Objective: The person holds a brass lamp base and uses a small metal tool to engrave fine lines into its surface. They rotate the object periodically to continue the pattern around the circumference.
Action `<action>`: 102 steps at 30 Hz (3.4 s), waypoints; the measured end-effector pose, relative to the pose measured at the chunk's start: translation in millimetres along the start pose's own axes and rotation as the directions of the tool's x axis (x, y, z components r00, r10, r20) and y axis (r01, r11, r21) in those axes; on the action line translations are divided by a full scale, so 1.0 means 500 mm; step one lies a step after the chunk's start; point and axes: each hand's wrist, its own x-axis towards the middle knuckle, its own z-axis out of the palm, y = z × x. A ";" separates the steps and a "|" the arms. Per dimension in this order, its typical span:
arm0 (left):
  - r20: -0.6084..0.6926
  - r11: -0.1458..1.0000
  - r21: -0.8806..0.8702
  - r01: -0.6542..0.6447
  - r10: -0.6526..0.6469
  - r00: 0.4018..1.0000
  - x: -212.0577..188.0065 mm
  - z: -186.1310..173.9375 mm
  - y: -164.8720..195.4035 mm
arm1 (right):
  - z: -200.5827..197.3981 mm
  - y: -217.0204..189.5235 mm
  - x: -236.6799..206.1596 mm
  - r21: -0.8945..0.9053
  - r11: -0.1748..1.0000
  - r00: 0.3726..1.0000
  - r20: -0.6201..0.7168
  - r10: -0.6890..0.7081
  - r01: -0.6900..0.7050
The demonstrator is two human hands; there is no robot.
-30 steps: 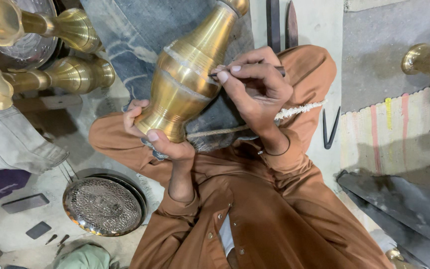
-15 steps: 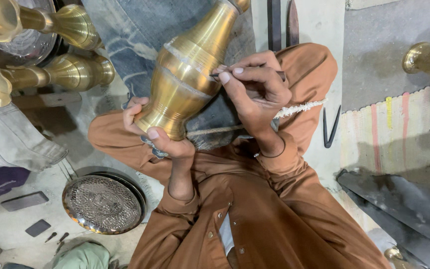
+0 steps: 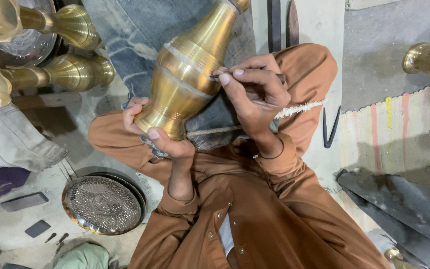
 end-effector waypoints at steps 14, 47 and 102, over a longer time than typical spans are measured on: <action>-0.019 0.999 0.035 -0.024 0.025 1.000 0.001 0.002 -0.002 | 0.014 -0.005 -0.011 -0.057 0.998 0.998 -0.054 -0.028 0.025; -0.001 1.000 0.006 -0.005 0.005 1.000 0.006 0.001 -0.004 | 0.018 -0.004 -0.019 -0.191 0.940 0.959 0.057 -0.277 0.283; 0.446 0.984 -0.101 0.146 -0.086 0.891 0.131 -0.064 -0.034 | -0.113 -0.060 0.200 -0.051 0.983 0.774 0.624 -0.105 0.174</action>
